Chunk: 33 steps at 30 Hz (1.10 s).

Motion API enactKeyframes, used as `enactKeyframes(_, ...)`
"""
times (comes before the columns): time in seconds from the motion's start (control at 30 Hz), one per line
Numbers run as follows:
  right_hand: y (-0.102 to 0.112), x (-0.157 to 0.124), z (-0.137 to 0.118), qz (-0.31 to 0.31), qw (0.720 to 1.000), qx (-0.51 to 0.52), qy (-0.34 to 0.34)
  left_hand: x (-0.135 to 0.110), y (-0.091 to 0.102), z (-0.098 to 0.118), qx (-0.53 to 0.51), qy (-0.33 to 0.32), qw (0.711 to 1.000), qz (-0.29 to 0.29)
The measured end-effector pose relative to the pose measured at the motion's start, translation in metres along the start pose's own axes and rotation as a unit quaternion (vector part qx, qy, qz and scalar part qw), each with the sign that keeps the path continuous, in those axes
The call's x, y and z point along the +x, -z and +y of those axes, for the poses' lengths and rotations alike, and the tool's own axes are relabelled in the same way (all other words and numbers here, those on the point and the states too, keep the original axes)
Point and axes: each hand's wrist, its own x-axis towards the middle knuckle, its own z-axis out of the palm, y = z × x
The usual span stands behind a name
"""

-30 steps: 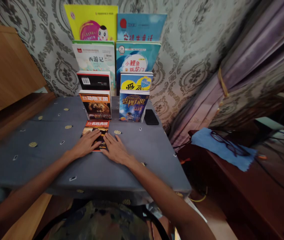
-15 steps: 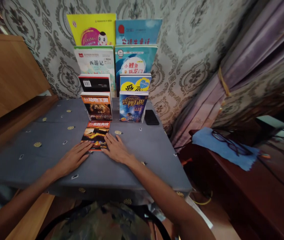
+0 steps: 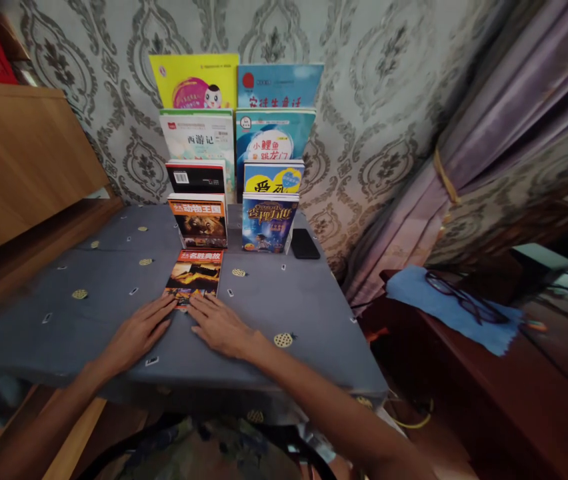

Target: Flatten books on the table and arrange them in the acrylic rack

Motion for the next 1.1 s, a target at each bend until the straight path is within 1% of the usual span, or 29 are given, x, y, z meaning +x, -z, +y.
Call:
enactKeyframes(0.17,0.009,-0.028,0.016,0.015,0.998,0.028,-0.048,0.001,0.003,0.002,0.001,0.003,1.0,0.002)
enactKeyframes(0.27,0.015,-0.033,0.026,0.015,0.997,0.047,-0.063,0.012,0.004,0.002,-0.02,0.018,1.0,0.014)
enactKeyframes(0.37,0.019,-0.019,0.039,0.024,0.994,0.051,-0.091,0.037,0.001,-0.006,-0.048,0.03,0.998,0.014)
enactKeyframes(0.5,0.023,0.016,0.065,0.054,0.987,0.038,-0.148,0.089,-0.01,-0.029,-0.049,0.039,0.998,0.019)
enactKeyframes(0.53,0.025,0.024,0.071,0.061,0.983,0.031,-0.168,0.102,-0.014,-0.035,-0.035,0.051,0.998,0.023)
enactKeyframes(0.6,0.027,0.036,0.081,0.068,0.976,0.018,-0.208,0.124,-0.02,-0.046,0.005,0.095,0.995,0.026)
enactKeyframes(0.7,0.028,0.043,0.088,0.067,0.969,0.009,-0.239,0.143,-0.03,-0.054,0.048,0.153,0.986,0.039)
enactKeyframes(0.8,0.025,0.043,0.089,0.063,0.969,0.007,-0.238,0.146,-0.038,-0.057,0.042,0.157,0.985,0.066)
enactKeyframes(0.9,0.021,0.042,0.089,0.055,0.969,0.002,-0.242,0.143,-0.042,-0.062,0.004,0.15,0.985,0.084)
enactKeyframes(1.0,0.019,0.042,0.09,0.049,0.97,-0.003,-0.239,0.14,-0.041,-0.068,-0.069,0.149,0.981,0.105)
enactKeyframes(1.1,0.018,0.042,0.091,0.046,0.97,-0.007,-0.237,0.14,-0.037,-0.072,-0.177,0.182,0.959,0.122)
